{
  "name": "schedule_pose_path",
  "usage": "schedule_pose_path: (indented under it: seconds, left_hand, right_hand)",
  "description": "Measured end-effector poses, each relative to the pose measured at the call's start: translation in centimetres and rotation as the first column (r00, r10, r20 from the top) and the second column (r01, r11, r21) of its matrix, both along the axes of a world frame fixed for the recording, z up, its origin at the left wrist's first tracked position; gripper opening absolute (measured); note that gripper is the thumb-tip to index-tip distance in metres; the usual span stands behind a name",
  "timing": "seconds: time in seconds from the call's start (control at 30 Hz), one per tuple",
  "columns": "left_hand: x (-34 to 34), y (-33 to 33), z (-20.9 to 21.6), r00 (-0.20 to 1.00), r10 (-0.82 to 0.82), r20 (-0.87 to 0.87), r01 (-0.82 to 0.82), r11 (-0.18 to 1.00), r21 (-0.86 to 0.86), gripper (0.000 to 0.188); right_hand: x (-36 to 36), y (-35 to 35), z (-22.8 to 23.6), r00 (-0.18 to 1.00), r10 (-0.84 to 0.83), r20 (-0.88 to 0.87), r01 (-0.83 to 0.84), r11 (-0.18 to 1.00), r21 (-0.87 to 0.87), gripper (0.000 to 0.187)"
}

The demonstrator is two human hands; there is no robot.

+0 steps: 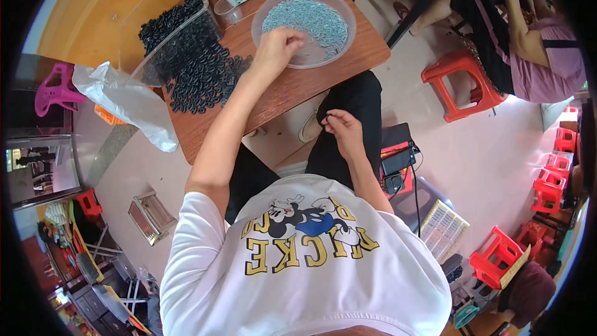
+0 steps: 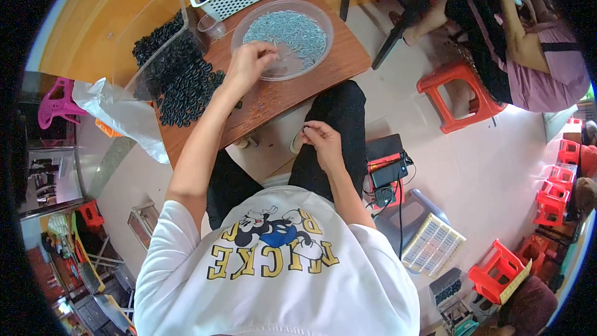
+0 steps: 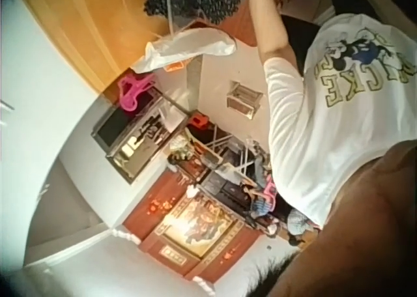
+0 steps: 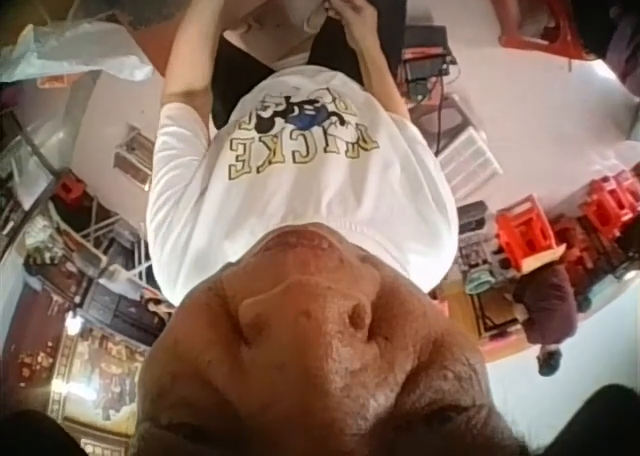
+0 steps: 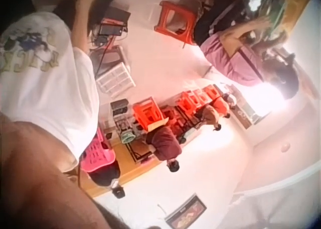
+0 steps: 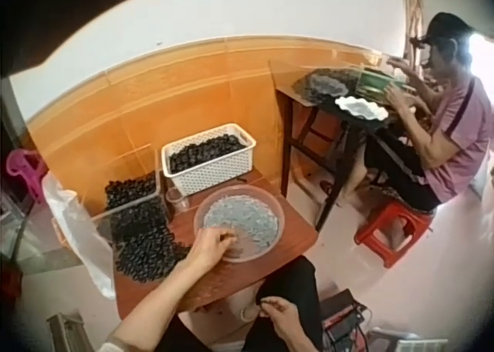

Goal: The person receives plastic components from another person, takes pins from a dish, and assembles the plastic parts together by hand.

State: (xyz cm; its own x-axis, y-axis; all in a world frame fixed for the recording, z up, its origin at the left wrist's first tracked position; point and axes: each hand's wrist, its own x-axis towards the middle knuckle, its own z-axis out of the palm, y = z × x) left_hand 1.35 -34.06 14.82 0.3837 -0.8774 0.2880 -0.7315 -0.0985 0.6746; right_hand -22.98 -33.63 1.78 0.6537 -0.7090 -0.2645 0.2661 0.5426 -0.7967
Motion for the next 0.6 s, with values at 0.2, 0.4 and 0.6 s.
schedule_pose_path:
  seconds: [0.2,0.4,0.6]
  left_hand:
    - [0.3,-4.3,-3.0,0.994,-0.036,0.104,0.021,0.989,0.144,0.012]
    - [0.6,-5.0,-4.1,0.981,-0.120,0.153,0.098,0.985,0.140,0.008]
    - [-0.8,-2.1,-1.2,0.994,-0.022,-0.110,0.027,0.998,0.049,0.013]
  right_hand:
    - [-0.2,-1.0,-0.9,0.996,0.059,0.065,-0.063,0.996,0.058,0.016]
    - [-0.1,-1.1,-1.0,0.990,0.109,0.089,-0.111,0.994,0.020,0.017]
    - [0.2,-1.9,1.2,0.998,0.006,0.068,-0.009,0.999,0.046,0.020]
